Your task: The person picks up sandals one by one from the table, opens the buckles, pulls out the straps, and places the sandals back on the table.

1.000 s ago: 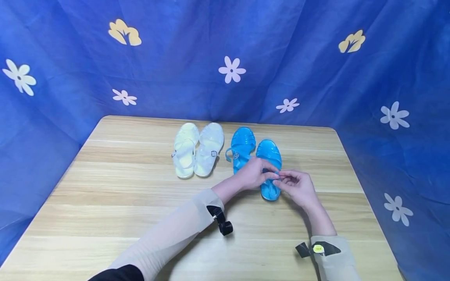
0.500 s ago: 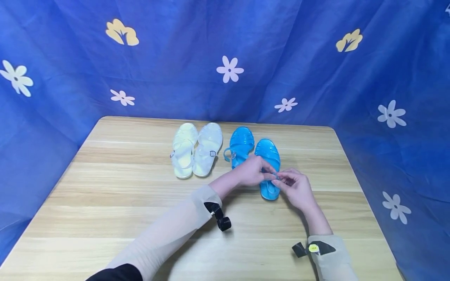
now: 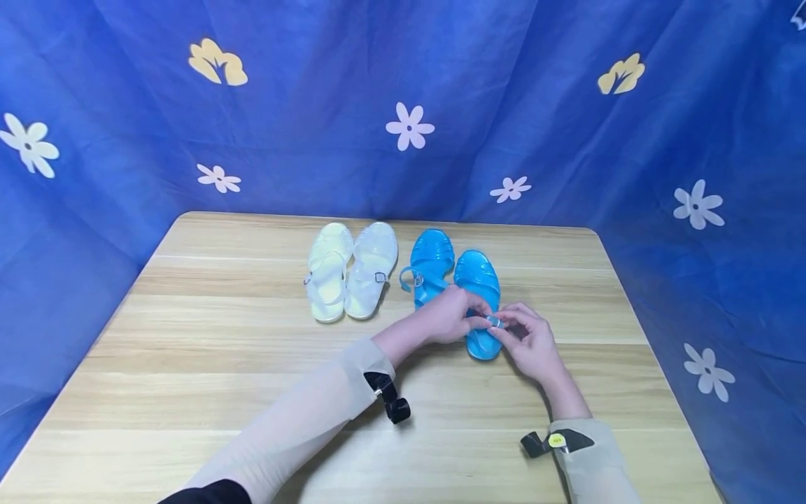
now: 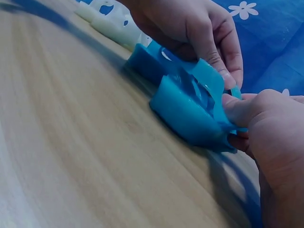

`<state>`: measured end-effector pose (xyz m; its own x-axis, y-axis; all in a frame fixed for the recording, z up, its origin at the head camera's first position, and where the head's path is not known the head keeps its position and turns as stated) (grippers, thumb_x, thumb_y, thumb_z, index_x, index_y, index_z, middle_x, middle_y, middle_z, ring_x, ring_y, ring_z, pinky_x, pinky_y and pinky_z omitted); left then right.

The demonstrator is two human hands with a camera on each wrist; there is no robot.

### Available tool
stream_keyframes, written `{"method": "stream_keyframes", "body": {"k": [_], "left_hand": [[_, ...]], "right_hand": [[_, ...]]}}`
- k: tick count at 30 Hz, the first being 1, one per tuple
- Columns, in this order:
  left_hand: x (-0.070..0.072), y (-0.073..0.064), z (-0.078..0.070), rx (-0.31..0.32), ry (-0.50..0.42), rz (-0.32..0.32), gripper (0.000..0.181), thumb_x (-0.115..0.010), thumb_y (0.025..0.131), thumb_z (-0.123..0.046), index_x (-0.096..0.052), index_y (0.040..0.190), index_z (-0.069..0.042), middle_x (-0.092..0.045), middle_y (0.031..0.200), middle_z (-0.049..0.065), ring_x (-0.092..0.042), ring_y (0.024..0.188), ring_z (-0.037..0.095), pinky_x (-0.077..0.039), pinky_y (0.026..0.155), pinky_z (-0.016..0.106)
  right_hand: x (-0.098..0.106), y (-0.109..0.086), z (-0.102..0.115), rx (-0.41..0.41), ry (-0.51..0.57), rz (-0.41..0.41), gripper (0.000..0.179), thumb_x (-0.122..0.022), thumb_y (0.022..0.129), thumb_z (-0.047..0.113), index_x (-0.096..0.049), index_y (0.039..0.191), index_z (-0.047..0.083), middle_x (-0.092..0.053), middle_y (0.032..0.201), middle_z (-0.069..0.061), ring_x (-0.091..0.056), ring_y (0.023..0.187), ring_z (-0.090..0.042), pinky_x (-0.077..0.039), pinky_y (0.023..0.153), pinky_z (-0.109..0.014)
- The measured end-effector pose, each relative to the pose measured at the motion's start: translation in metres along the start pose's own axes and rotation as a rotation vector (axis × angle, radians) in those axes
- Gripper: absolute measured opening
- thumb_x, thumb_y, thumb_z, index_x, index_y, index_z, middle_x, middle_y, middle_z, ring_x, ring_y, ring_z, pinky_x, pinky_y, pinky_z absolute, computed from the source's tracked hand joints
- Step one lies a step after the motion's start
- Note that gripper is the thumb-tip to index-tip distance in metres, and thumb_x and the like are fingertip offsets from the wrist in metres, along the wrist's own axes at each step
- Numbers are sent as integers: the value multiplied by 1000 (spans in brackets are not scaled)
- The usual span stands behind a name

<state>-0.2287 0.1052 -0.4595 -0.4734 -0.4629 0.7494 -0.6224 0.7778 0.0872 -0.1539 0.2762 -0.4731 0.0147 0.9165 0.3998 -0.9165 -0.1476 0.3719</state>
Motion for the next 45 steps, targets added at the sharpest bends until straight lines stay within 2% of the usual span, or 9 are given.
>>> {"method": "stream_keyframes", "body": {"k": [6,9,14,19,23,28,33,38,45], "left_hand": [[-1,-1,2,2,2,-36,17,-70,105,-23,-80,115,-15,-78,101,-12,-66,93,-5,-47,90,15],[-2,0,3,5,-33,-58,16,-72,104,-22,-81,114,-14,-78,98,-12,-66,90,-6,-49,84,12],[-2,1,3,18,-74,-76,14,-74,102,-21,-82,110,-13,-78,94,-12,-66,88,-6,-51,78,10],[-1,-1,1,37,-32,-57,12,-71,104,-20,-78,111,-12,-76,99,-7,-67,94,1,-50,83,13],[-3,-1,-1,47,3,-31,8,-68,105,-18,-73,110,-13,-72,99,-6,-64,91,3,-50,79,13],[-2,-1,-4,63,44,23,6,-66,107,-20,-68,109,-15,-65,98,-8,-60,91,5,-48,78,15],[-1,0,-6,35,70,43,12,-66,107,-29,-71,106,-18,-63,98,-10,-57,93,7,-46,79,17],[0,2,-5,14,2,15,17,-70,105,-32,-76,99,-17,-66,90,-11,-59,87,5,-47,74,15],[-1,3,0,65,-126,23,11,-71,104,-20,-80,101,-14,-72,87,-13,-63,82,2,-49,73,15]], "right_hand": [[0,3,2,25,-26,11,23,-78,85,-19,-74,106,-11,-67,104,-26,-65,90,-29,-58,79,-22],[0,5,5,30,-82,24,26,-80,85,-17,-76,110,-10,-67,105,-24,-64,87,-29,-58,77,-26],[-2,7,9,28,-129,19,25,-80,85,-15,-77,109,-9,-67,102,-20,-64,85,-27,-56,73,-22],[-2,7,8,39,-138,-13,24,-80,83,-18,-78,106,-9,-68,101,-18,-64,91,-26,-54,81,-20],[-3,6,9,63,-145,-38,23,-82,80,-20,-78,101,-9,-69,98,-18,-64,93,-27,-48,89,-15],[-4,5,10,97,-154,-62,24,-82,78,-21,-78,99,-9,-70,97,-19,-65,94,-24,-46,91,-13],[-4,3,5,148,-152,-66,27,-80,76,-25,-77,100,-11,-70,96,-20,-65,94,-22,-47,94,-14],[-3,1,-18,209,-157,-70,34,-80,73,-27,-78,101,-9,-70,95,-15,-65,93,-18,-48,92,-14],[2,-1,-37,194,-102,-41,34,-83,77,-21,-82,104,-1,-72,101,-10,-66,92,-20,-53,84,-17]]}}
Point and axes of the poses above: each hand's wrist, its own y-axis towards the middle knuckle, its own x-axis out of the back of the hand, z = x × y, the point moved 3 cm from there along y, towards the middle knuckle
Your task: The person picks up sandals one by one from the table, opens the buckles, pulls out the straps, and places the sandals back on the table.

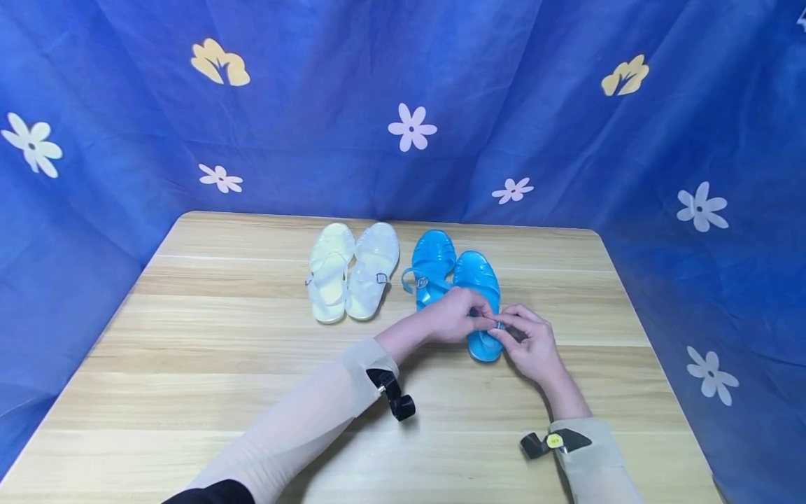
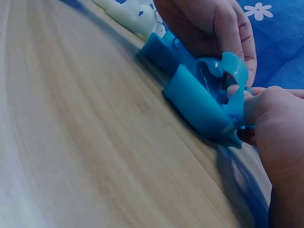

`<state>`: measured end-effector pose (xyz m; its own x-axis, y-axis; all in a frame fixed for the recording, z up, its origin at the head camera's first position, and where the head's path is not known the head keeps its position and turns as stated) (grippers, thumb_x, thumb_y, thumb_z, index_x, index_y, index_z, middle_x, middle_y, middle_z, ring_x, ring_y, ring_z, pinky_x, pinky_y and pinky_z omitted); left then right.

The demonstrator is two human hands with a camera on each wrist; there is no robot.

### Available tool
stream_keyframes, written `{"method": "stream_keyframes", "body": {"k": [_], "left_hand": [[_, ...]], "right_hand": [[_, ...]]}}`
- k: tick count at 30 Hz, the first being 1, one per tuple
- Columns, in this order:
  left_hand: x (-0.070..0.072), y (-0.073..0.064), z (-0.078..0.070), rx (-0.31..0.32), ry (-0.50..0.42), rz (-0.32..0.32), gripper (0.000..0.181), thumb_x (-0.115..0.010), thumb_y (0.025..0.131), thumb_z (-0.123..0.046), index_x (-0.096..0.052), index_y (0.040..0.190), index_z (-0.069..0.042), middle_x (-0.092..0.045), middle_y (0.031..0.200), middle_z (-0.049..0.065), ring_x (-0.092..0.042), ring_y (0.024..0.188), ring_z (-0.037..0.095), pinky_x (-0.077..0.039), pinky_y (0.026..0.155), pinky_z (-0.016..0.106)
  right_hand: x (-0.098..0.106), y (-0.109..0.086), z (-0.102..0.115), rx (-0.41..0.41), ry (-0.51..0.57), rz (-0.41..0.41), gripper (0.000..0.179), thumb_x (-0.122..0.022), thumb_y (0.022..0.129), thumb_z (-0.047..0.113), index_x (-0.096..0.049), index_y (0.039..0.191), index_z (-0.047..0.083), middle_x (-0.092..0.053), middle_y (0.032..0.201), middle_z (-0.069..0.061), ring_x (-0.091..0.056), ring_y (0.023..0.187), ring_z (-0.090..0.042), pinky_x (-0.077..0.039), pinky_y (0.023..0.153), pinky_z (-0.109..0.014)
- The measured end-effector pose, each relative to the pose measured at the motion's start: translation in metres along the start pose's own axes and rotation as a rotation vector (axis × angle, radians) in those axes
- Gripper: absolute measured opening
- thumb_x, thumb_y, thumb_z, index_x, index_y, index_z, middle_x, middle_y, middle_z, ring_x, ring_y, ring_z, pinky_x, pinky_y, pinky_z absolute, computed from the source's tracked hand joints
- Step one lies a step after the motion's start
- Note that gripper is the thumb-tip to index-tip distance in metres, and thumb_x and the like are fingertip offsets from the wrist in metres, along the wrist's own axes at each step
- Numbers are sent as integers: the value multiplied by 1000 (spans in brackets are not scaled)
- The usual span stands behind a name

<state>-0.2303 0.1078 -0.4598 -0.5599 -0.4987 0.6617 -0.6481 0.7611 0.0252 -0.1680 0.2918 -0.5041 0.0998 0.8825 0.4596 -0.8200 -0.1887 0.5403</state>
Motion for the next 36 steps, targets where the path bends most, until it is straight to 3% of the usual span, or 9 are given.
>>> {"method": "stream_keyframes", "body": {"k": [5,12,19,27,33,36], "left_hand": [[1,1,2,8,-9,3,13,-69,106,-19,-79,99,-15,-71,85,-13,-63,80,4,-49,71,17],[3,-2,7,8,-59,7,12,-67,106,-18,-75,98,-16,-69,89,-11,-63,88,6,-49,80,18],[8,-4,11,24,-100,10,11,-62,108,-15,-72,104,-11,-67,95,-5,-61,92,8,-48,87,19],[6,-8,10,13,-102,-15,8,-64,108,-19,-71,107,-15,-68,101,-10,-62,101,4,-47,94,19],[3,-10,10,19,-84,-14,25,-59,107,-6,-69,129,-12,-70,127,-5,-59,128,10,-43,110,23],[1,-10,8,6,-1,-4,37,-55,106,-4,-64,141,-9,-64,144,2,-50,141,15,-37,117,26]], "right_hand": [[2,-1,-2,4,31,-1,33,-84,78,-21,-82,104,0,-72,100,-11,-66,89,-23,-54,81,-19],[2,-2,-2,-11,64,-28,33,-83,76,-22,-81,102,-3,-73,100,-15,-68,91,-21,-55,85,-18],[2,-3,-3,-19,52,-36,34,-83,76,-24,-81,102,-3,-72,100,-15,-68,92,-21,-54,86,-17],[3,-3,2,-64,28,-31,31,-82,78,-22,-80,104,-5,-71,102,-16,-68,93,-15,-55,82,-16],[3,5,33,-87,38,-25,28,-80,78,-25,-77,103,-11,-69,101,-23,-67,92,-19,-55,81,-15],[3,6,34,-75,40,-18,29,-81,77,-25,-77,103,-11,-69,101,-23,-67,91,-24,-55,80,-14]]}}
Point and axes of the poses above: each hand's wrist, its own y-axis towards the middle knuckle, its own x-axis out of the back of the hand, z = x × y, the point moved 3 cm from there along y, towards the middle knuckle
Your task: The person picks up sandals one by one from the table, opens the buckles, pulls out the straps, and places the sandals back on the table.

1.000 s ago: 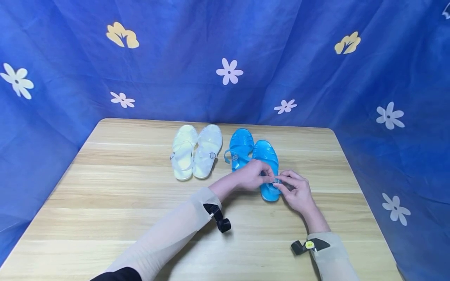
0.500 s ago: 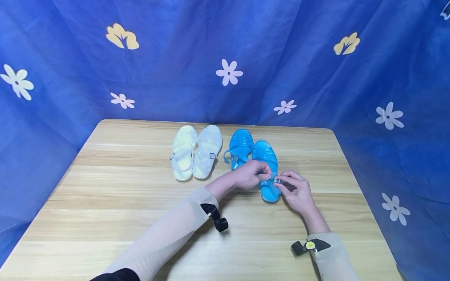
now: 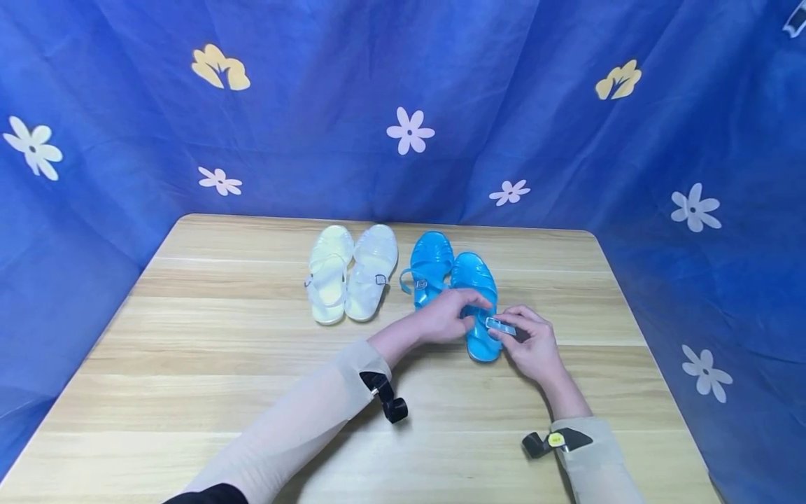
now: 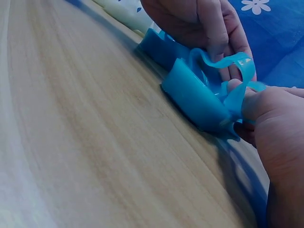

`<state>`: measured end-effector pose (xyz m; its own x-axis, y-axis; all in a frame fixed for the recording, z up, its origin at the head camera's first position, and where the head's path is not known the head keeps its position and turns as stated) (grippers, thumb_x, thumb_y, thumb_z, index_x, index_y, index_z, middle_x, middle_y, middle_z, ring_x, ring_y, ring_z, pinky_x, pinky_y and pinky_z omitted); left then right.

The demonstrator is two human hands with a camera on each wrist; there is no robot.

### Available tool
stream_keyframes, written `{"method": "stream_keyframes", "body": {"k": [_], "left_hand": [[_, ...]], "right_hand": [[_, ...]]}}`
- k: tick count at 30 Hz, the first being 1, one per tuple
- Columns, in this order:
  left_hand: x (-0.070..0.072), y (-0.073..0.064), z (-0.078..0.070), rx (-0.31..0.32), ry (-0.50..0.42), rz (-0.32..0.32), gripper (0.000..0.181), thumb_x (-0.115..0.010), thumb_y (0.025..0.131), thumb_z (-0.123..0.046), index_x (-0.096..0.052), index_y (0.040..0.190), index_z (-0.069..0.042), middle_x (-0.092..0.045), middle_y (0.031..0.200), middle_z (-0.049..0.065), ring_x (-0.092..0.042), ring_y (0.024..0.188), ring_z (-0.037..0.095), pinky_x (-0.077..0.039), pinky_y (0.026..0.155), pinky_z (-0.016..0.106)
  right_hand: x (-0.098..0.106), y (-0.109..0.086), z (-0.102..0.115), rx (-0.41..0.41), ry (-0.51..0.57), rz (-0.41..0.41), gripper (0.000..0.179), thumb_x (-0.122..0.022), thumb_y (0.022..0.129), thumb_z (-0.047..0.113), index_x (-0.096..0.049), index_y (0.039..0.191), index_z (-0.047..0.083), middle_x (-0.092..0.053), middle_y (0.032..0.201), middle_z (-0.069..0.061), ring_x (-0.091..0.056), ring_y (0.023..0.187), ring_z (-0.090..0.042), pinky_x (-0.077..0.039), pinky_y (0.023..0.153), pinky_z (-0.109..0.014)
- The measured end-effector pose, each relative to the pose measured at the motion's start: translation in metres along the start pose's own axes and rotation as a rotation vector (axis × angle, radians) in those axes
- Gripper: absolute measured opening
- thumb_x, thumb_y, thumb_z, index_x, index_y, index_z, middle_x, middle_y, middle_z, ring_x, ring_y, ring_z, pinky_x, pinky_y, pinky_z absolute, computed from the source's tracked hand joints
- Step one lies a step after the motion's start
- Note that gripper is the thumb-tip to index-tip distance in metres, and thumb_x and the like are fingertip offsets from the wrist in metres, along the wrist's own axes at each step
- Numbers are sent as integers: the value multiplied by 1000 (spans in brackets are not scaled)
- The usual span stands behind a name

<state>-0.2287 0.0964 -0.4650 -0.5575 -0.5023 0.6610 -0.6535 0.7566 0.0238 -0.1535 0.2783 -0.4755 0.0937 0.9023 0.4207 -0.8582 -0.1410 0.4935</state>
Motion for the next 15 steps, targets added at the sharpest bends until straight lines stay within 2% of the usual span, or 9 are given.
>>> {"method": "stream_keyframes", "body": {"k": [4,8,12,15], "left_hand": [[-5,1,-5,-10,185,53,40,-46,110,-11,-60,148,-4,-54,156,7,-41,150,19,-28,123,28],[-9,2,-10,8,315,78,37,-42,114,-17,-64,141,-4,-55,151,6,-46,145,21,-31,122,28],[-10,2,-12,31,383,73,27,-46,114,-21,-66,127,-9,-55,134,3,-52,130,18,-39,115,26],[-9,3,-11,29,373,80,19,-49,114,-22,-64,118,-11,-53,124,1,-51,121,17,-42,109,25]], "right_hand": [[-1,1,2,25,-6,7,30,-82,76,-25,-77,102,-11,-68,100,-24,-66,90,-31,-55,83,-16],[-1,2,3,47,-22,11,31,-82,75,-26,-77,101,-11,-68,98,-24,-65,90,-35,-54,87,-18],[-2,1,3,37,-4,15,30,-80,76,-26,-76,102,-11,-67,98,-24,-66,89,-33,-56,86,-18],[-2,1,4,36,2,24,30,-80,77,-26,-75,103,-11,-67,98,-24,-67,88,-32,-57,84,-19]]}}
Point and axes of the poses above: each hand's wrist, its own y-axis towards the middle knuckle, its own x-axis out of the back of the hand, z = x × y, the point moved 3 cm from there along y, towards the middle knuckle
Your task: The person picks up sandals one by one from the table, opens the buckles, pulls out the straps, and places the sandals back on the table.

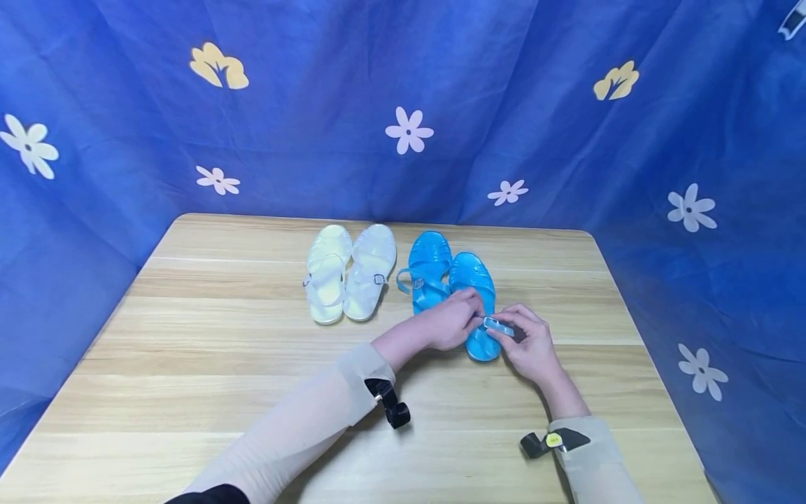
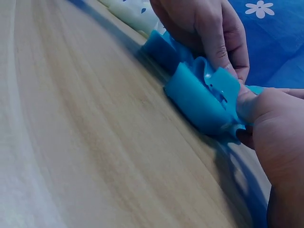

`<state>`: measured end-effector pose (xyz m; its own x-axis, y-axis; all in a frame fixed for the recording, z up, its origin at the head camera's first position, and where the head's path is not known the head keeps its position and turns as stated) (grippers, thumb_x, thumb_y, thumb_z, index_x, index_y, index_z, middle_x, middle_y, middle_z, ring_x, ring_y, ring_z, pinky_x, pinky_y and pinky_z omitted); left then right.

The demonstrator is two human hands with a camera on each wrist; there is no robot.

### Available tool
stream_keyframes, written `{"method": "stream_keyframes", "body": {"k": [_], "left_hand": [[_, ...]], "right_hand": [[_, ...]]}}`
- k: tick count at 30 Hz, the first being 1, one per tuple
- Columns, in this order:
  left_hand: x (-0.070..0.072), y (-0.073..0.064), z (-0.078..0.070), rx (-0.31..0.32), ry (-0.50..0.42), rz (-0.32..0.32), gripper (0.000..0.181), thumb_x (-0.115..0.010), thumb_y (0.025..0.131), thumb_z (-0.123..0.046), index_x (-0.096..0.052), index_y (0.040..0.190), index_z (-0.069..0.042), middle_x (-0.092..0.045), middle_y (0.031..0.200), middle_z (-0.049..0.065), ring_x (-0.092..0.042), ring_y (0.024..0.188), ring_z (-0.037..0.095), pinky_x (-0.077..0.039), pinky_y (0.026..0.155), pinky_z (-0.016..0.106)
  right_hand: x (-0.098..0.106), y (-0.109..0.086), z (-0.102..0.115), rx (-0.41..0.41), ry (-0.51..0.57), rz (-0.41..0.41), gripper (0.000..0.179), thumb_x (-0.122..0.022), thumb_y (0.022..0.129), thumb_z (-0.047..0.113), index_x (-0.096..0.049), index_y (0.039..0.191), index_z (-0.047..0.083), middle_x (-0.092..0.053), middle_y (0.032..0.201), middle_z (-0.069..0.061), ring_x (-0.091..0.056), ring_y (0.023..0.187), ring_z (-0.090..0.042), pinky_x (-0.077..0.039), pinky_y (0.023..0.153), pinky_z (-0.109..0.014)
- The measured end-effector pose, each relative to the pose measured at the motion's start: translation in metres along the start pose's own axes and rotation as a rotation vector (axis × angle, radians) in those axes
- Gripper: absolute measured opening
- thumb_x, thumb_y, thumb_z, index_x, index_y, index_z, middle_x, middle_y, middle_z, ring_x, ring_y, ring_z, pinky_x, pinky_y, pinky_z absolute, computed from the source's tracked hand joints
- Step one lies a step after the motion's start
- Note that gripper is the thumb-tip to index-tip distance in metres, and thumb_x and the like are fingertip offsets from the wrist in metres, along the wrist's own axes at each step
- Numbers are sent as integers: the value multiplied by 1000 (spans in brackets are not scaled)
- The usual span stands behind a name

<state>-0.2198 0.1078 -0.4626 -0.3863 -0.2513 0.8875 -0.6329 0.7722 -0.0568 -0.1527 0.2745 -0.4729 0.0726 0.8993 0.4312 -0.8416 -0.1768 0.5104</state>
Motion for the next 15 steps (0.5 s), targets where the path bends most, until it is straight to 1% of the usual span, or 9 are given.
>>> {"method": "stream_keyframes", "body": {"k": [3,6,10,13,15], "left_hand": [[0,1,4,-11,-71,-2,13,-52,113,-20,-63,112,-12,-53,119,-1,-51,116,16,-43,105,24],[0,1,8,-16,-147,-7,8,-54,112,-19,-61,112,-13,-55,116,-2,-51,113,16,-44,101,24],[0,1,12,-18,-226,-11,5,-56,111,-19,-60,111,-14,-59,111,-4,-52,109,16,-44,96,25],[2,0,13,-12,-259,-8,6,-57,111,-20,-60,109,-15,-60,108,-4,-52,107,16,-44,94,26],[3,-1,14,-10,-257,-4,7,-56,111,-21,-60,108,-16,-60,106,-4,-52,107,16,-44,93,26]], "right_hand": [[-1,2,1,5,7,20,29,-80,77,-26,-74,103,-11,-66,98,-24,-66,88,-32,-58,84,-20],[-2,7,4,18,2,46,29,-80,78,-24,-74,102,-10,-67,98,-23,-65,88,-34,-58,83,-21],[-3,12,8,49,-40,73,28,-82,77,-22,-74,101,-9,-69,98,-23,-65,88,-37,-56,80,-20],[-4,13,5,59,-82,83,27,-82,79,-21,-76,102,-8,-71,98,-21,-66,88,-36,-54,79,-18],[-4,11,-1,62,-102,89,27,-82,80,-20,-77,102,-6,-72,99,-18,-67,89,-34,-52,80,-17]]}}
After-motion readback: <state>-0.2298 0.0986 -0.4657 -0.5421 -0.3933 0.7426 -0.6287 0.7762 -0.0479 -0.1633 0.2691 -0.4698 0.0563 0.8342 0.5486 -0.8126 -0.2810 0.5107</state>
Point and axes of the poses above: each hand's wrist, its own y-axis towards the middle knuckle, its own x-axis out of the back of the hand, z = x × y, the point moved 3 cm from there along y, towards the middle knuckle
